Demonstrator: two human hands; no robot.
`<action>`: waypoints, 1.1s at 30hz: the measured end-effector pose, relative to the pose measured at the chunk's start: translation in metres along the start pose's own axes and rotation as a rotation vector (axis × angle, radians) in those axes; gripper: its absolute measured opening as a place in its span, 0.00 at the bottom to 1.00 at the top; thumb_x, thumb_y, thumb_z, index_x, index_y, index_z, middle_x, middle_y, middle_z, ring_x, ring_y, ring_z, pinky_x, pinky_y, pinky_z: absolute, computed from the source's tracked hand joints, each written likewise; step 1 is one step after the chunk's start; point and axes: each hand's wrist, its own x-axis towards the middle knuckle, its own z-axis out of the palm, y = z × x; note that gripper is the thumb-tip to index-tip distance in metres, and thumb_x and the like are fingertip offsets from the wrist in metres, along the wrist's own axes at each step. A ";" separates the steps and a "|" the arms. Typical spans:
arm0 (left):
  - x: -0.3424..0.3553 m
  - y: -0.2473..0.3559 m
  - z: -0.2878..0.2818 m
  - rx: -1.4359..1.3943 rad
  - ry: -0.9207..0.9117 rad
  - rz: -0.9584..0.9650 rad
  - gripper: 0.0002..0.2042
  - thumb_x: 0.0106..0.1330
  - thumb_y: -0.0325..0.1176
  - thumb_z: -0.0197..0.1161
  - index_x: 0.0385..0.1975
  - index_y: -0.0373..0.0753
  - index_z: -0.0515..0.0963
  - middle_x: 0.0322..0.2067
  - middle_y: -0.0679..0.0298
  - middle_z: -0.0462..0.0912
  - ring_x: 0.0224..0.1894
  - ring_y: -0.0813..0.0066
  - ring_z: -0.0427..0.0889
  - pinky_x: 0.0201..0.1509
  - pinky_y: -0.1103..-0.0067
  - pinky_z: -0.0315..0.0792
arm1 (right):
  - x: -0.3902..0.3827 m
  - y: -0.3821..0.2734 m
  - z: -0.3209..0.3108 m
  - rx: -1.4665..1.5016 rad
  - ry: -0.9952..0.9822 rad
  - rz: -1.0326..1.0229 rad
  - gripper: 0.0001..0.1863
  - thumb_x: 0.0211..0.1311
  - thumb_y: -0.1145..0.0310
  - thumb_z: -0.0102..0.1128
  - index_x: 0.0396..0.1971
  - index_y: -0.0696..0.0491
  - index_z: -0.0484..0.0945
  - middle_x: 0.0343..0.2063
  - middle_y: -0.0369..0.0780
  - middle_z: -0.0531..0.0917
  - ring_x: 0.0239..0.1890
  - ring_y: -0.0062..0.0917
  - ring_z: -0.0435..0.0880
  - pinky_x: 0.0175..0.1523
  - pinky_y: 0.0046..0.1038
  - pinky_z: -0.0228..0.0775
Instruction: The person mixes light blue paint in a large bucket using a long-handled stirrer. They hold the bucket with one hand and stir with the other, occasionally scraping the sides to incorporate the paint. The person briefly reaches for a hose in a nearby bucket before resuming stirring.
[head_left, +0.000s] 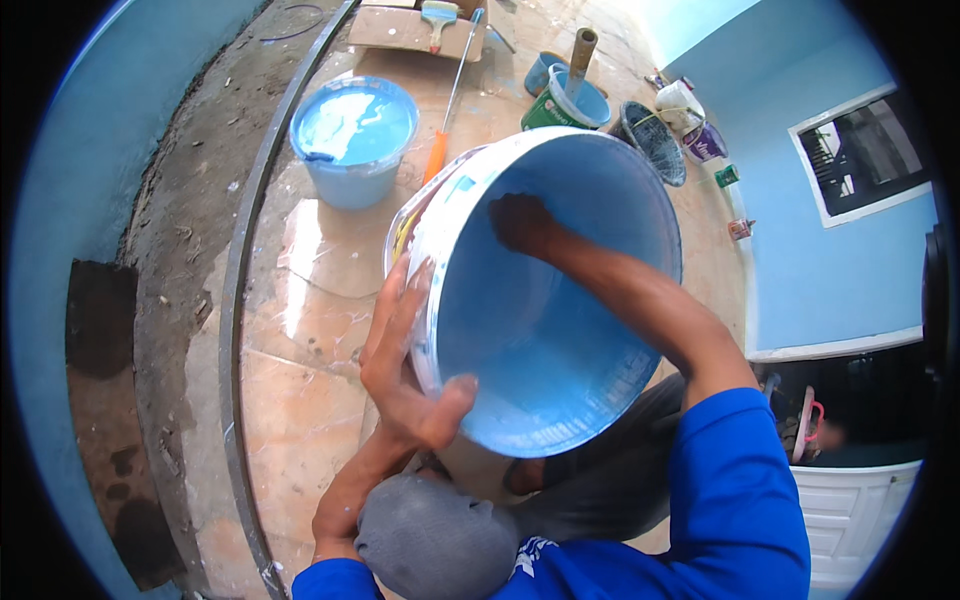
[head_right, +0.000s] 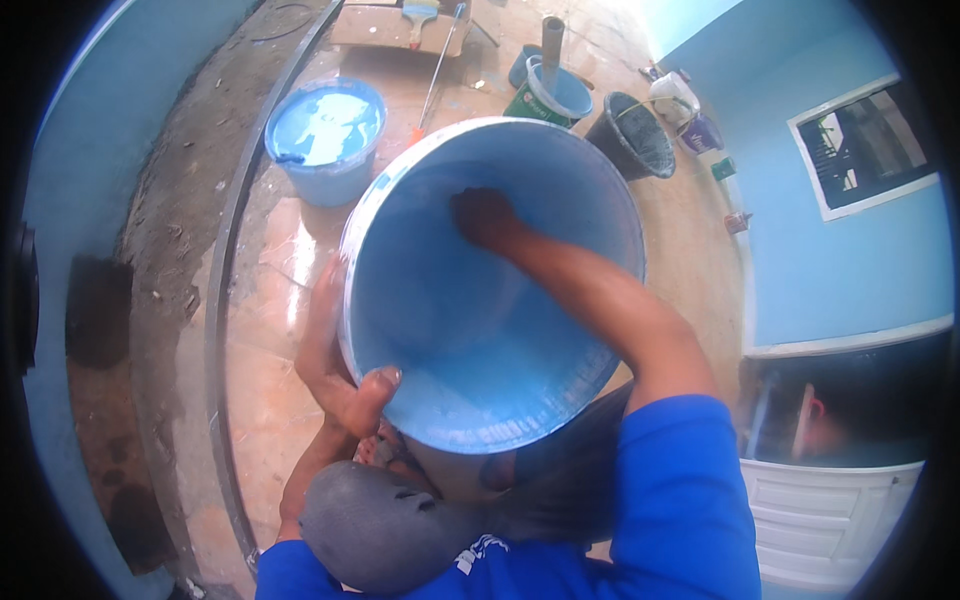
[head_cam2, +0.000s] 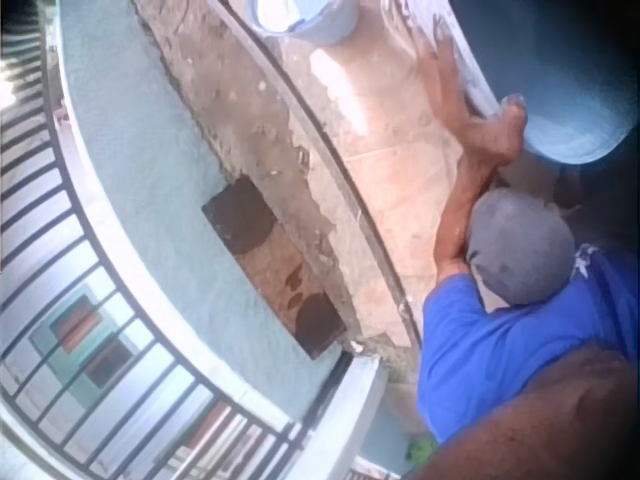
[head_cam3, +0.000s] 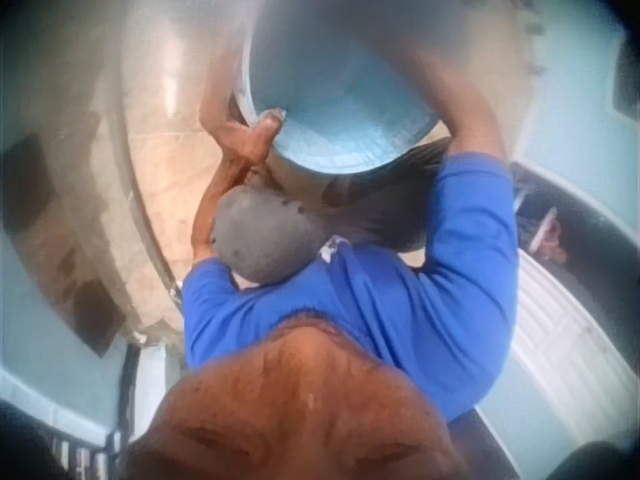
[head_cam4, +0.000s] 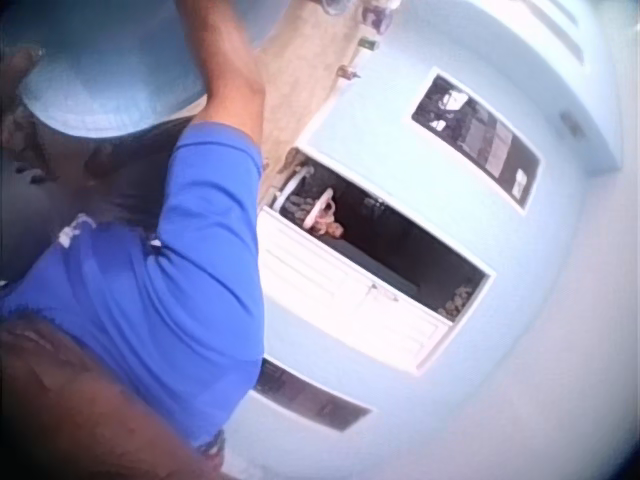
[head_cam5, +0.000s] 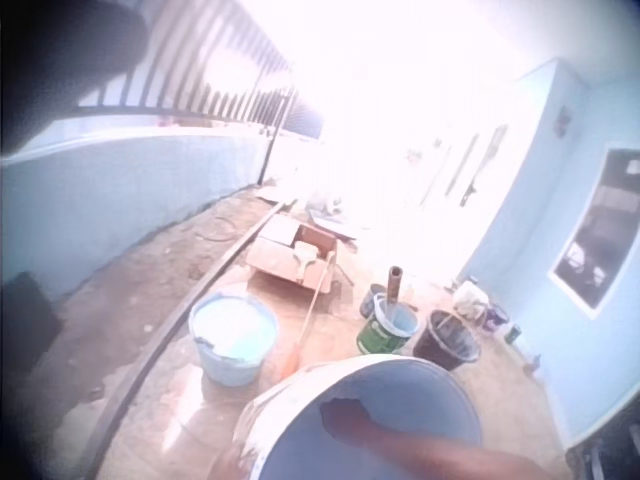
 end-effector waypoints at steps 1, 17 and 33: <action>0.002 0.001 0.002 -0.007 0.009 0.003 0.48 0.42 0.45 0.66 0.67 0.24 0.67 0.65 0.37 0.69 0.67 0.47 0.71 0.69 0.59 0.67 | 0.004 -0.005 -0.002 0.030 -0.033 0.045 0.09 0.62 0.70 0.55 0.32 0.50 0.87 0.35 0.44 0.89 0.42 0.38 0.89 0.49 0.42 0.78; 0.014 0.001 0.007 -0.019 0.003 0.029 0.44 0.43 0.38 0.62 0.66 0.24 0.68 0.66 0.34 0.68 0.68 0.44 0.71 0.69 0.59 0.68 | 0.018 0.010 -0.006 -0.453 -0.144 -0.387 0.11 0.70 0.64 0.55 0.35 0.42 0.88 0.37 0.36 0.88 0.43 0.35 0.88 0.50 0.41 0.79; 0.012 0.000 -0.002 -0.003 0.050 0.053 0.43 0.44 0.31 0.59 0.68 0.24 0.66 0.67 0.34 0.66 0.69 0.45 0.69 0.73 0.59 0.63 | -0.029 -0.001 -0.044 -0.248 -0.257 -0.266 0.09 0.61 0.70 0.58 0.32 0.55 0.87 0.30 0.46 0.88 0.37 0.39 0.90 0.42 0.40 0.82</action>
